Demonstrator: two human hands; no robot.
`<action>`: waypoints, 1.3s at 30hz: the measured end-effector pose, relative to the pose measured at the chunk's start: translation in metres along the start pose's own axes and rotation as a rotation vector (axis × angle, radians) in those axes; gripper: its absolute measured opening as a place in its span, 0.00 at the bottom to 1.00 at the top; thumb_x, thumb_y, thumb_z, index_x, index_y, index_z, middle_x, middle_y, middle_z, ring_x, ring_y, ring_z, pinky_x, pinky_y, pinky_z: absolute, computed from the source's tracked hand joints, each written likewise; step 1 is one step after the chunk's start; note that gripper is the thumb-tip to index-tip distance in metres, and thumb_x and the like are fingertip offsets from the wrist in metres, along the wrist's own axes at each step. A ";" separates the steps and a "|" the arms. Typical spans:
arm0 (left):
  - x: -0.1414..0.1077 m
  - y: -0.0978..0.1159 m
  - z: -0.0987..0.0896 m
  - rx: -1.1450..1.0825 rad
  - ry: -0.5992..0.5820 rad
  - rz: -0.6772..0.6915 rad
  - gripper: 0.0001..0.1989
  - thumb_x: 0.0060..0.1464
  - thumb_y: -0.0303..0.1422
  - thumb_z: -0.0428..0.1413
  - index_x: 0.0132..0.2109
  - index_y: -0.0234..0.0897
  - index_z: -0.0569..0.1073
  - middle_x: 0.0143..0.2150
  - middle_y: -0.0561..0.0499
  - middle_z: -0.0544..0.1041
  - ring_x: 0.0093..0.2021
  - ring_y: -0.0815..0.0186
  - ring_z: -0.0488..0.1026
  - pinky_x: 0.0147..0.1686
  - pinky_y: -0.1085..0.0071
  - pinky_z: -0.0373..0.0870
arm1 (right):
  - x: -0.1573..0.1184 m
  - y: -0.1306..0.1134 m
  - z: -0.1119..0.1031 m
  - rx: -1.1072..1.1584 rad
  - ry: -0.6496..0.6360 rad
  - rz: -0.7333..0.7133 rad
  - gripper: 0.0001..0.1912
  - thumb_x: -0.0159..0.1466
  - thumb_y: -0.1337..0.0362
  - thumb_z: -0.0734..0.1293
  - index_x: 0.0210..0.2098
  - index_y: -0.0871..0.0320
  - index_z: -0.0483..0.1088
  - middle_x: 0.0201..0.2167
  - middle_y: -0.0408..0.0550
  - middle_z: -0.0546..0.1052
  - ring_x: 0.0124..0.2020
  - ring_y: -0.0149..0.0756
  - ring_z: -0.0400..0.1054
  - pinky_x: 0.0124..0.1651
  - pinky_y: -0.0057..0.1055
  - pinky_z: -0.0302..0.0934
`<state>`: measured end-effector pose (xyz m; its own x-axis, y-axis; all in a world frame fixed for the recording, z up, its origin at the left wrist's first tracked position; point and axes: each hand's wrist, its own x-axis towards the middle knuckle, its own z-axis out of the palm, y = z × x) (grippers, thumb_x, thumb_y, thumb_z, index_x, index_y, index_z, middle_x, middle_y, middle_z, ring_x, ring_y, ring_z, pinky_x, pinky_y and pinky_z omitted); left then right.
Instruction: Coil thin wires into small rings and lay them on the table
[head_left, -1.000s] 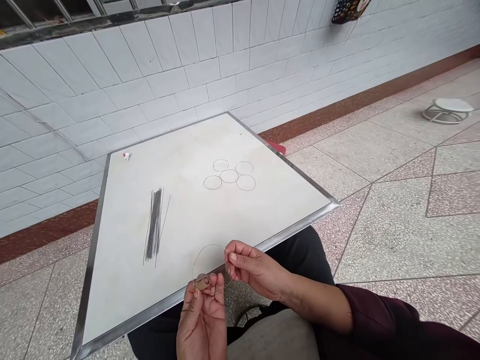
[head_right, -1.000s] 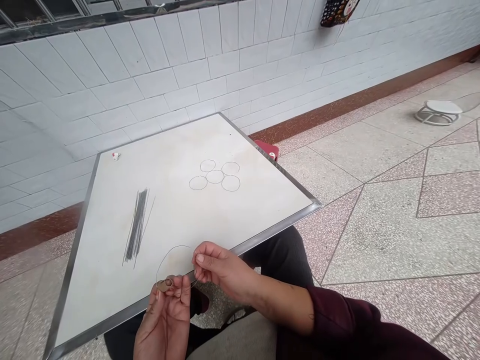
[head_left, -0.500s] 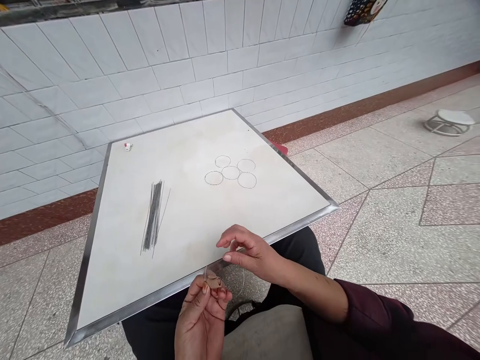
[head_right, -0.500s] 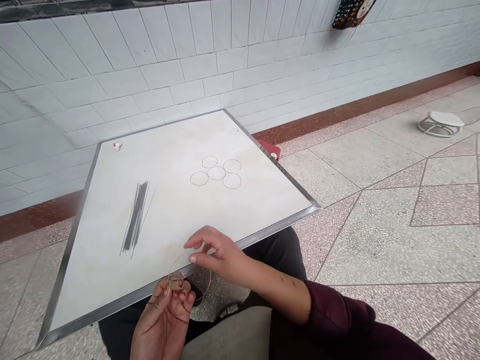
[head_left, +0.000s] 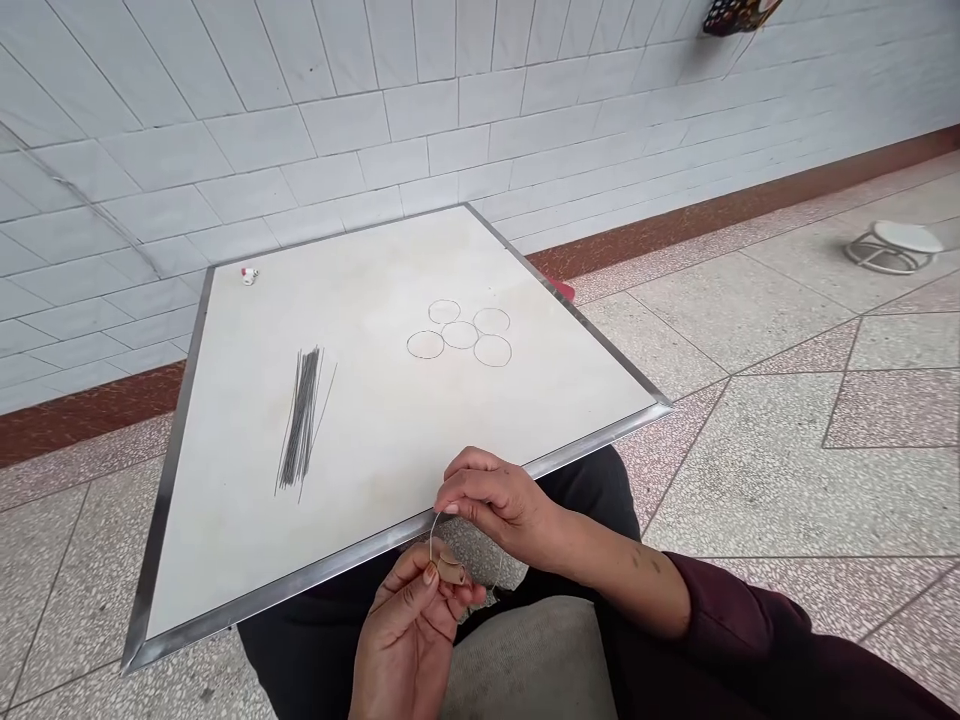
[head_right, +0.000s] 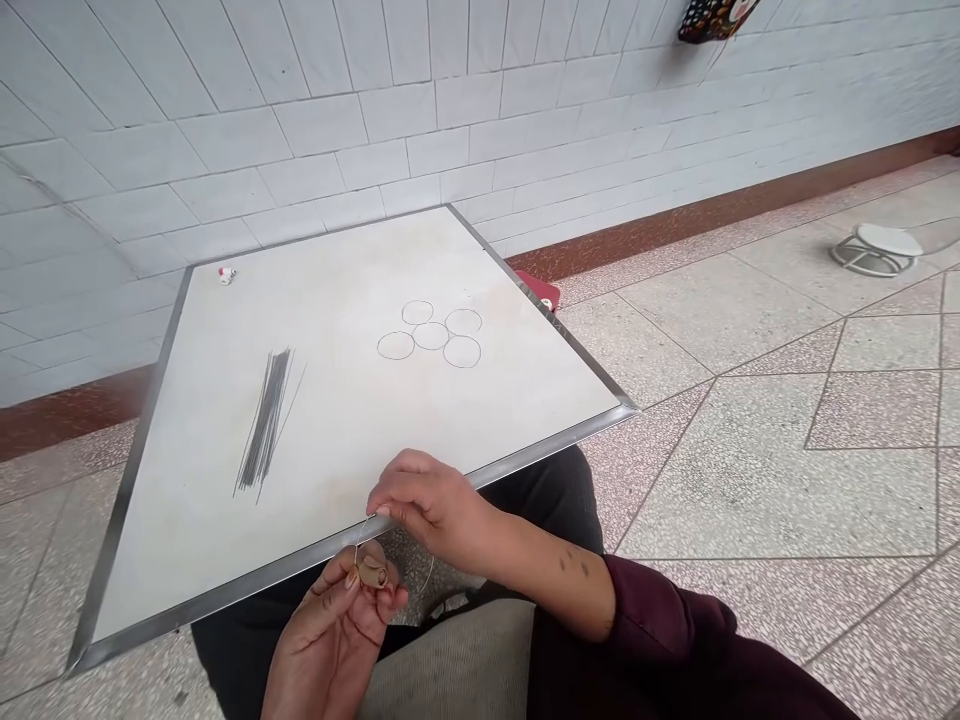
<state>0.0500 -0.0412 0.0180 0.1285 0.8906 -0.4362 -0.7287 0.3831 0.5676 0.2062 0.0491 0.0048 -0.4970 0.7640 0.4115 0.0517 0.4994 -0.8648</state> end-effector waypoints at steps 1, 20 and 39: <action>0.001 -0.001 -0.001 -0.003 -0.003 0.002 0.02 0.50 0.28 0.63 0.30 0.34 0.79 0.31 0.49 0.74 0.34 0.64 0.72 0.43 0.62 0.73 | 0.000 -0.001 -0.001 -0.016 -0.005 -0.004 0.09 0.70 0.65 0.61 0.43 0.55 0.74 0.37 0.49 0.71 0.40 0.32 0.67 0.41 0.29 0.67; -0.002 -0.006 -0.007 0.062 -0.091 -0.084 0.03 0.52 0.31 0.62 0.33 0.36 0.81 0.32 0.47 0.78 0.34 0.63 0.74 0.43 0.61 0.70 | 0.012 -0.011 -0.018 -0.046 -0.311 -0.230 0.16 0.72 0.60 0.58 0.42 0.58 0.76 0.36 0.50 0.73 0.40 0.33 0.66 0.43 0.30 0.65; 0.006 -0.004 -0.004 -0.178 0.143 0.121 0.04 0.55 0.28 0.59 0.36 0.35 0.80 0.38 0.48 0.79 0.42 0.66 0.74 0.44 0.71 0.73 | -0.004 -0.017 0.011 -0.210 0.023 -0.188 0.13 0.60 0.54 0.73 0.38 0.56 0.70 0.40 0.50 0.70 0.44 0.39 0.64 0.46 0.36 0.64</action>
<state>0.0505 -0.0384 0.0104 -0.0539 0.8787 -0.4742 -0.8416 0.2156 0.4952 0.1977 0.0329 0.0141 -0.4949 0.6578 0.5678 0.1400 0.7052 -0.6951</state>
